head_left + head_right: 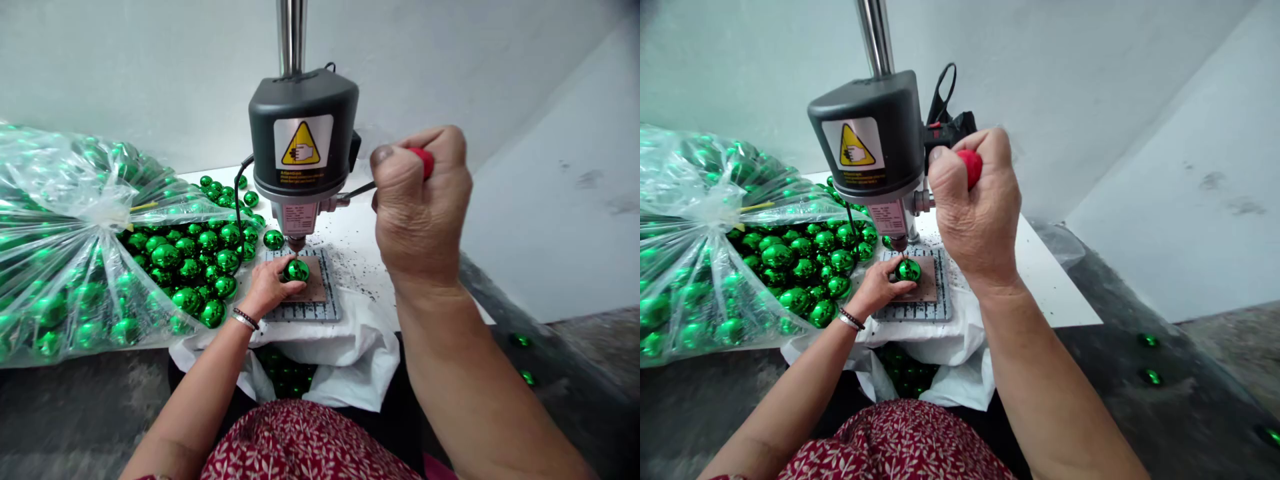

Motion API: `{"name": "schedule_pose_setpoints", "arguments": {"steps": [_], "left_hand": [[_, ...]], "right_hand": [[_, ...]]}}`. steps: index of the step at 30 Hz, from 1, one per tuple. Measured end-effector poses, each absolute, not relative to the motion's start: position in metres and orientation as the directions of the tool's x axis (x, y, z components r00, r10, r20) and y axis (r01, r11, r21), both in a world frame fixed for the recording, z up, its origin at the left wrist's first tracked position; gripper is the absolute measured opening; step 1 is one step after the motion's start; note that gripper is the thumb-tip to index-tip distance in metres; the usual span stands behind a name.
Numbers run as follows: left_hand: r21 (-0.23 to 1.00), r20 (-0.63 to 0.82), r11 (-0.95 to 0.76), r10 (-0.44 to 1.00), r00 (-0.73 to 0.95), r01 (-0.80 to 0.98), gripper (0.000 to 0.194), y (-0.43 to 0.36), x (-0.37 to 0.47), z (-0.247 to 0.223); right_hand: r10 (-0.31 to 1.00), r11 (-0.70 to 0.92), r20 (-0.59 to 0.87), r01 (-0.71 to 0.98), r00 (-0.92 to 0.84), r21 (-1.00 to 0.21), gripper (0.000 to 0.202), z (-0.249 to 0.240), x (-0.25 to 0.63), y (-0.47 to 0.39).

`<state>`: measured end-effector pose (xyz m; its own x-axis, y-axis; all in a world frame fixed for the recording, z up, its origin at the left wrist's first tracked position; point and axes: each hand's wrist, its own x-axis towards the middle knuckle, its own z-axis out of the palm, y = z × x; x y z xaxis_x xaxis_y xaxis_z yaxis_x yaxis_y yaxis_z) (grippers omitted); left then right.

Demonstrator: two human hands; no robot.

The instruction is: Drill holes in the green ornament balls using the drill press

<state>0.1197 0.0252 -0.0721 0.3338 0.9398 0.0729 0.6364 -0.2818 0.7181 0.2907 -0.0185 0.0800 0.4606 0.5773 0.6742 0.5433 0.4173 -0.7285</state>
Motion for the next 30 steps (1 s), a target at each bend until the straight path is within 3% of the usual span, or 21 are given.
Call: {"name": "schedule_pose_setpoints", "arguments": {"steps": [6,19,30], "left_hand": [[0.664,0.058,-0.296,0.936,0.348,0.686,0.063,0.024,0.120,-0.073],[0.688,0.094,-0.321,0.929,0.359,0.651,0.063,0.021,0.120,-0.080],[0.653,0.107,-0.342,0.925,0.365,0.676,0.061,0.018,0.120,-0.078]], "right_hand": [[0.562,0.417,0.697,0.576,0.445,-0.703,0.026,0.074,0.293,-0.021],[0.524,0.299,0.670,0.624,0.525,-0.722,0.024,0.062,0.296,-0.034],[0.471,0.279,0.744,0.721,0.473,-0.635,0.019,0.050,0.290,-0.047]]}}
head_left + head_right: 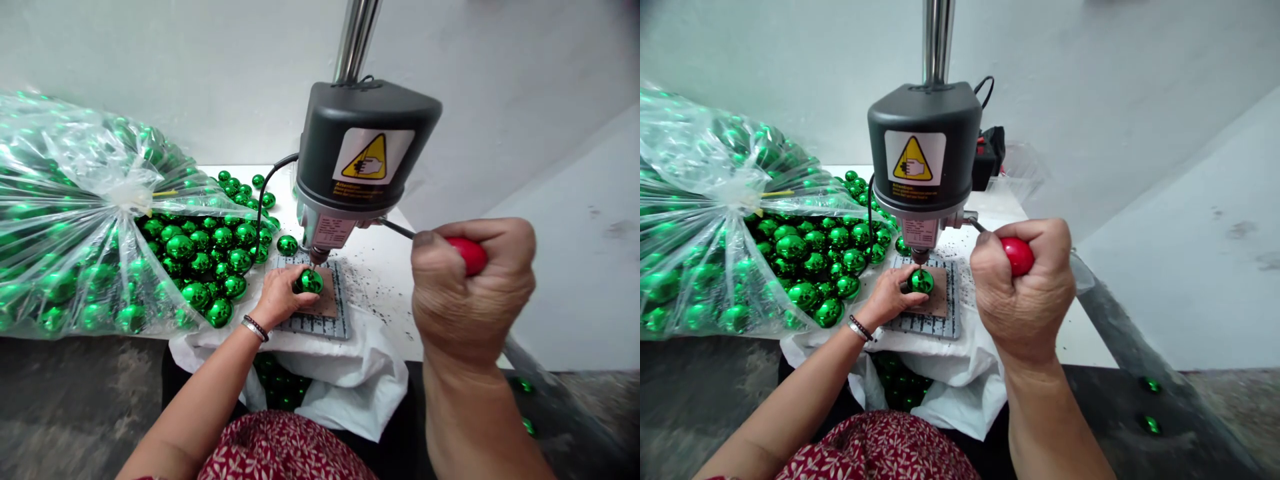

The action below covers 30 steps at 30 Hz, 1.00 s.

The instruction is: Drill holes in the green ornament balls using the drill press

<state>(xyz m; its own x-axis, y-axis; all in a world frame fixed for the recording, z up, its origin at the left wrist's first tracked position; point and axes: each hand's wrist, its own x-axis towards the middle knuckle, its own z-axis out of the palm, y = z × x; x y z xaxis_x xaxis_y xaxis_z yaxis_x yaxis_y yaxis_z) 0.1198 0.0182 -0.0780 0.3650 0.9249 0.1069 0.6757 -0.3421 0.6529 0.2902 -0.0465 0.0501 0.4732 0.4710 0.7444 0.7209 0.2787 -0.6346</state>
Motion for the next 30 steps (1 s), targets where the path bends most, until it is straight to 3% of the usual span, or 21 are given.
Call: {"name": "schedule_pose_setpoints", "arguments": {"steps": [18,30], "left_hand": [[0.637,0.080,-0.316,0.934,0.348,0.703,0.061,0.017,0.122,-0.082],[0.698,0.091,-0.315,0.930,0.356,0.643,0.055,0.017,0.120,-0.076]], "right_hand": [[0.337,0.339,0.811,0.742,0.478,-0.578,0.012,0.006,0.284,-0.048],[0.352,0.380,0.802,0.709,0.483,-0.594,0.024,-0.017,0.284,-0.048]]}}
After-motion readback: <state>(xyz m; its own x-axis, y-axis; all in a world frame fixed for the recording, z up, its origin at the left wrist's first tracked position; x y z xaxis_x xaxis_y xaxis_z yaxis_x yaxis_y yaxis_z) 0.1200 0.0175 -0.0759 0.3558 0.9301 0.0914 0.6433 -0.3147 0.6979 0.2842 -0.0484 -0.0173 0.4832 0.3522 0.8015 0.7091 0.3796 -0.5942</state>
